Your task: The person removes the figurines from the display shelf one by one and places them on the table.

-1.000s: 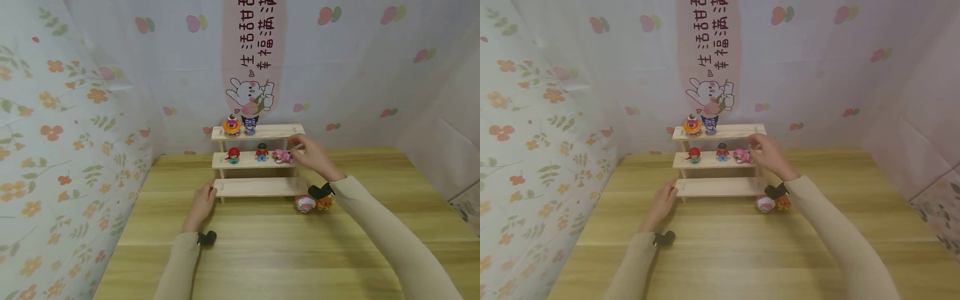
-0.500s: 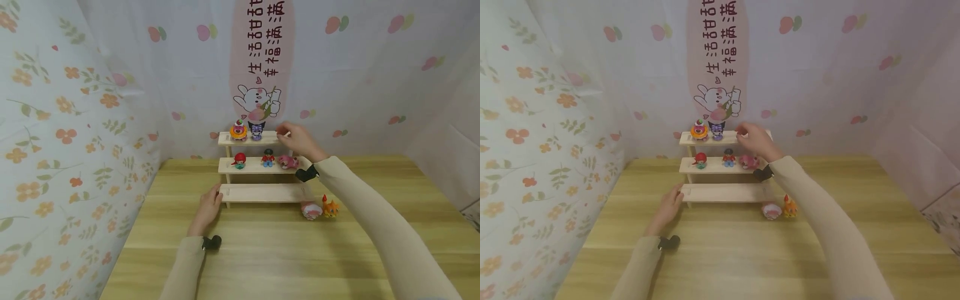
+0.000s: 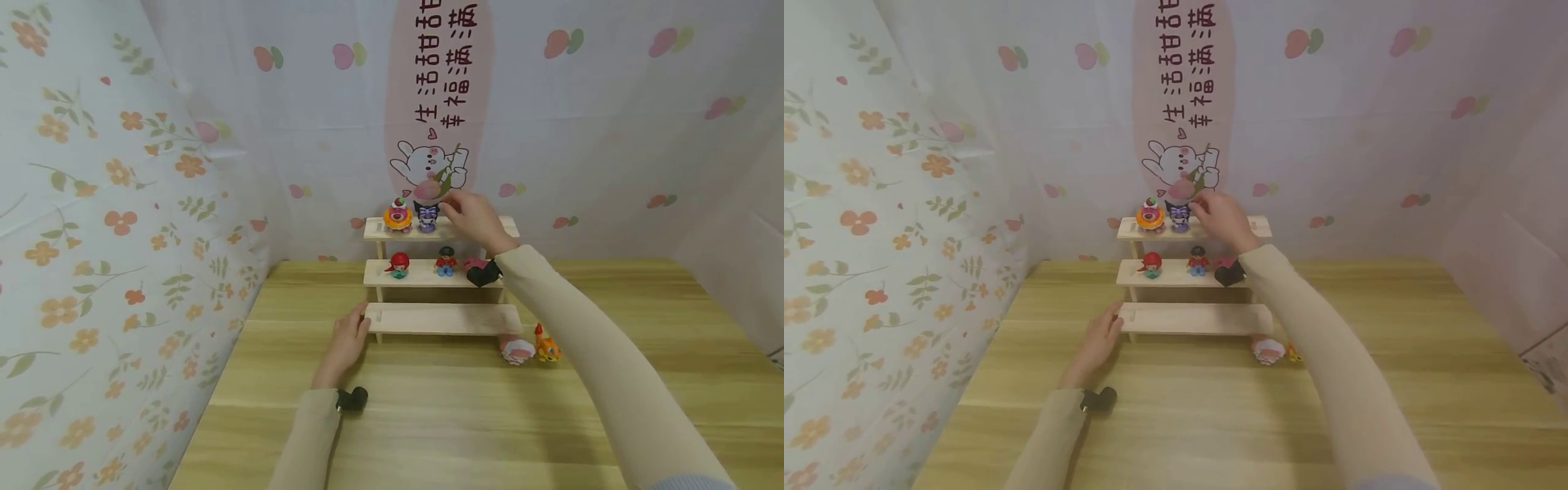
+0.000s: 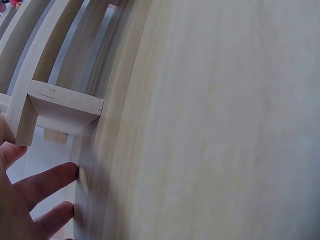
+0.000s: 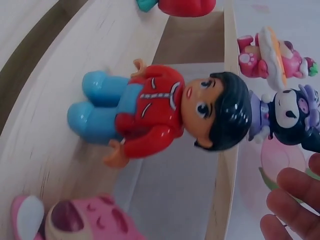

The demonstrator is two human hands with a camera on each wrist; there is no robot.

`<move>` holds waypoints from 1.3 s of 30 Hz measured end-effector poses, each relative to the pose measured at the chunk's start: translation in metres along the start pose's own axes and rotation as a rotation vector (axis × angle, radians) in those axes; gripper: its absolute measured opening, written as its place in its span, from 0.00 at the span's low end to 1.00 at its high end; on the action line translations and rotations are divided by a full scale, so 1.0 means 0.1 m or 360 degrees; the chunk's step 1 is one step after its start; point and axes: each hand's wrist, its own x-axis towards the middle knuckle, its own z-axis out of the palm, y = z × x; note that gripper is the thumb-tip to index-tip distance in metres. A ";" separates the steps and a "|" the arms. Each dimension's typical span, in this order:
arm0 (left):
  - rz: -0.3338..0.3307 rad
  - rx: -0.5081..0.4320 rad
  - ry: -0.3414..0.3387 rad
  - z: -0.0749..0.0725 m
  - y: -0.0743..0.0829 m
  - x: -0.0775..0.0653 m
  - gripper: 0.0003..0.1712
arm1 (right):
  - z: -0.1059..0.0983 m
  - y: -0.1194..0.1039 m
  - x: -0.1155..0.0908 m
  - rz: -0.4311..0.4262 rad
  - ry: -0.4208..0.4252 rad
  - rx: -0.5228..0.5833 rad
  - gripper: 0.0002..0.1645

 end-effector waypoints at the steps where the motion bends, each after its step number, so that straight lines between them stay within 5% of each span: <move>1: 0.0002 0.0000 0.0000 0.01 0.00 0.00 0.26 | 0.01 0.00 0.01 -0.0013 0.0009 -0.0009 0.16; 18: -0.0016 0.0004 0.0013 0.05 0.00 -0.01 0.26 | 0.03 -0.05 -0.01 0.0043 0.0091 0.0207 0.12; 39: -0.0018 -0.0015 0.0019 0.04 0.02 0.00 0.27 | -0.37 0.16 -0.31 0.0029 0.0267 0.0216 0.09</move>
